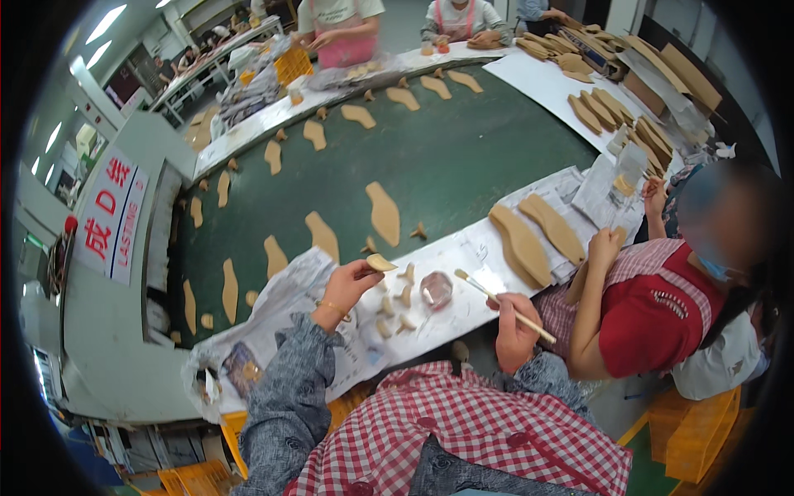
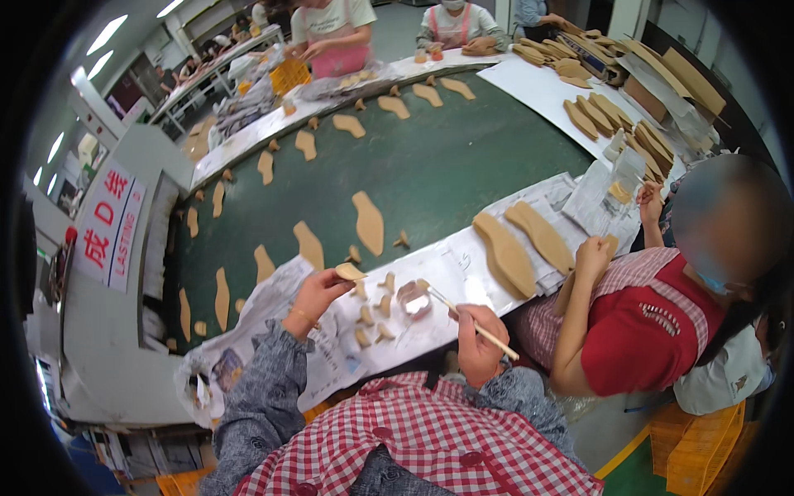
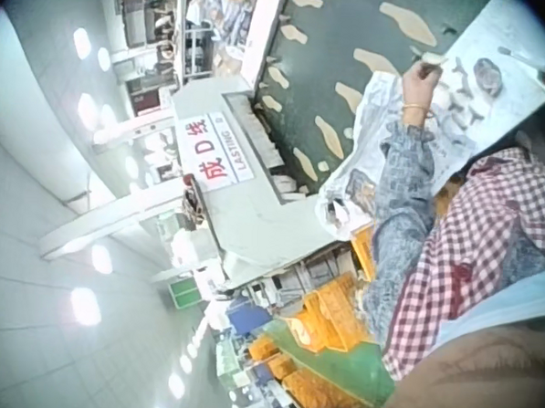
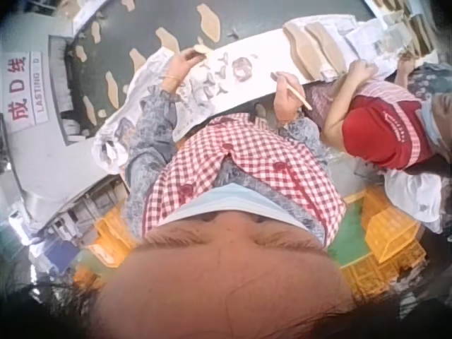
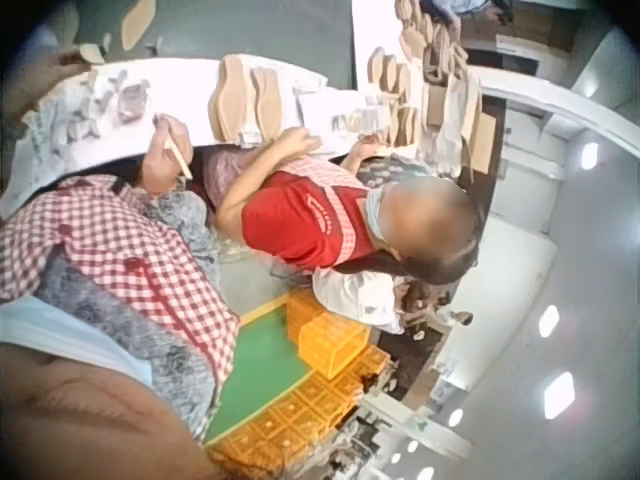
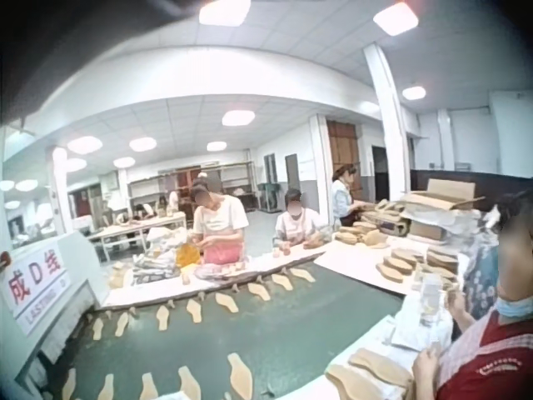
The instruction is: The person takes a wrapped bundle from a yellow basket, unwraps it on the workstation, and applies glue to shoe heel pieces with a brush before placing them down.
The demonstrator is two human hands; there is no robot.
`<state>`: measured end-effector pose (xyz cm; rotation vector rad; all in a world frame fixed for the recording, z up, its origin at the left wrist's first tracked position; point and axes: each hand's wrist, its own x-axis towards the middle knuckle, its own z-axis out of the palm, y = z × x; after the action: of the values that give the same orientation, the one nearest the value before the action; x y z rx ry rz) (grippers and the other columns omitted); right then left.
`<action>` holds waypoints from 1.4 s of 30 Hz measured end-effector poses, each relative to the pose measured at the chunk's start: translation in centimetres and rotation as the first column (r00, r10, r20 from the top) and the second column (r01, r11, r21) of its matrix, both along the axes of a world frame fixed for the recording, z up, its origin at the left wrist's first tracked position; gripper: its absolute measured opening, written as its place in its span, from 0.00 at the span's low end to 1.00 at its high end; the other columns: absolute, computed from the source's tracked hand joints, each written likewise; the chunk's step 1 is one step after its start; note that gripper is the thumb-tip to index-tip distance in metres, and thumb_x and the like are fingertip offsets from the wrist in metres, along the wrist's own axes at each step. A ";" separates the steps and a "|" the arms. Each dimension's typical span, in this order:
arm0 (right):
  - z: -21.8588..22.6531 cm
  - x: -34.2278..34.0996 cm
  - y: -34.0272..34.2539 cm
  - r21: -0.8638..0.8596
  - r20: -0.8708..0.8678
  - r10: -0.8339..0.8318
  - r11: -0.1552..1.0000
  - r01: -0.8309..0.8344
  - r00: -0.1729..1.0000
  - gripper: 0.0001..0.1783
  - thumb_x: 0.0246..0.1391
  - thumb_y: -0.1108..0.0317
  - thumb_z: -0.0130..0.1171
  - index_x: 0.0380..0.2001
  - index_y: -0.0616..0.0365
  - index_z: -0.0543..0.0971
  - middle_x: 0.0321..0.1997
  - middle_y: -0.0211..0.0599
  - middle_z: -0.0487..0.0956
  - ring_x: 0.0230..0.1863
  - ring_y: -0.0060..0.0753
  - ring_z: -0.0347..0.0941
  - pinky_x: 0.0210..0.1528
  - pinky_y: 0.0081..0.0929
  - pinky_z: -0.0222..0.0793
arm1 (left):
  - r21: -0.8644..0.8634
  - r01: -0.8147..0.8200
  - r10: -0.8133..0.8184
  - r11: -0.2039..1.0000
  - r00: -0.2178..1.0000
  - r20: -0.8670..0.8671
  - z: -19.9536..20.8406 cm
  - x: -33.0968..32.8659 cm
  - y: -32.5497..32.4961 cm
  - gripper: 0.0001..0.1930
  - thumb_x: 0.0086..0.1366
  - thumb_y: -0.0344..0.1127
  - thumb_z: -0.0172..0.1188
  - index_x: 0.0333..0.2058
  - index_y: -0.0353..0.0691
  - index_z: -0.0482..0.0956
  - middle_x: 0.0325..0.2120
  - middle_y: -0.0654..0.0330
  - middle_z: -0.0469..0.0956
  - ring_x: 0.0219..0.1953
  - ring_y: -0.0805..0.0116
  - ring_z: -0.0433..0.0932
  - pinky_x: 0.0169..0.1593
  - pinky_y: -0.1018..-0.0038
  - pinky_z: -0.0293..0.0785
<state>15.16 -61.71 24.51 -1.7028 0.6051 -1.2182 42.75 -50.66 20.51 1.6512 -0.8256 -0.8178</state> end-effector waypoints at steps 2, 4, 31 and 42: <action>-1.0 -1.4 -2.3 0.020 0.017 -0.081 0.997 0.081 0.997 0.06 0.54 0.78 0.44 0.32 0.67 0.72 0.28 0.40 0.74 0.30 0.27 0.72 0.35 0.21 0.67 | 0.102 0.119 -0.126 0.988 0.990 0.063 -1.5 1.5 -6.8 0.12 0.52 0.32 0.60 0.35 0.33 0.78 0.28 0.61 0.79 0.32 0.76 0.75 0.38 0.79 0.70; -2.3 -2.3 -4.2 0.032 0.014 -0.123 0.992 0.122 0.992 0.06 0.54 0.78 0.44 0.31 0.67 0.72 0.27 0.40 0.74 0.30 0.27 0.71 0.35 0.21 0.67 | 0.255 0.131 -0.176 0.958 0.971 0.164 -5.0 3.3 -14.0 0.11 0.52 0.30 0.57 0.34 0.33 0.78 0.26 0.62 0.78 0.29 0.76 0.74 0.37 0.78 0.70; -8.7 -6.5 -11.9 0.106 0.146 -0.356 0.933 0.343 0.923 0.06 0.49 0.78 0.44 0.31 0.68 0.70 0.24 0.45 0.72 0.23 0.33 0.71 0.28 0.25 0.71 | 0.530 0.026 -0.401 0.848 0.686 0.607 -18.0 -1.1 -40.7 0.12 0.48 0.40 0.61 0.33 0.48 0.81 0.31 0.57 0.79 0.35 0.59 0.77 0.42 0.68 0.71; -4.7 -1.8 -7.5 0.206 0.234 -0.173 0.971 0.125 0.957 0.08 0.53 0.76 0.40 0.32 0.66 0.69 0.27 0.43 0.72 0.26 0.31 0.69 0.33 0.26 0.67 | 0.271 0.004 -0.152 0.963 0.835 0.530 0.7 9.3 -20.9 0.10 0.51 0.37 0.60 0.31 0.39 0.80 0.26 0.56 0.79 0.29 0.66 0.77 0.36 0.73 0.72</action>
<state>13.36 -69.21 19.80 -1.3387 0.6809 -1.4101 52.07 -71.57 21.17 2.1472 -1.2296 -0.5177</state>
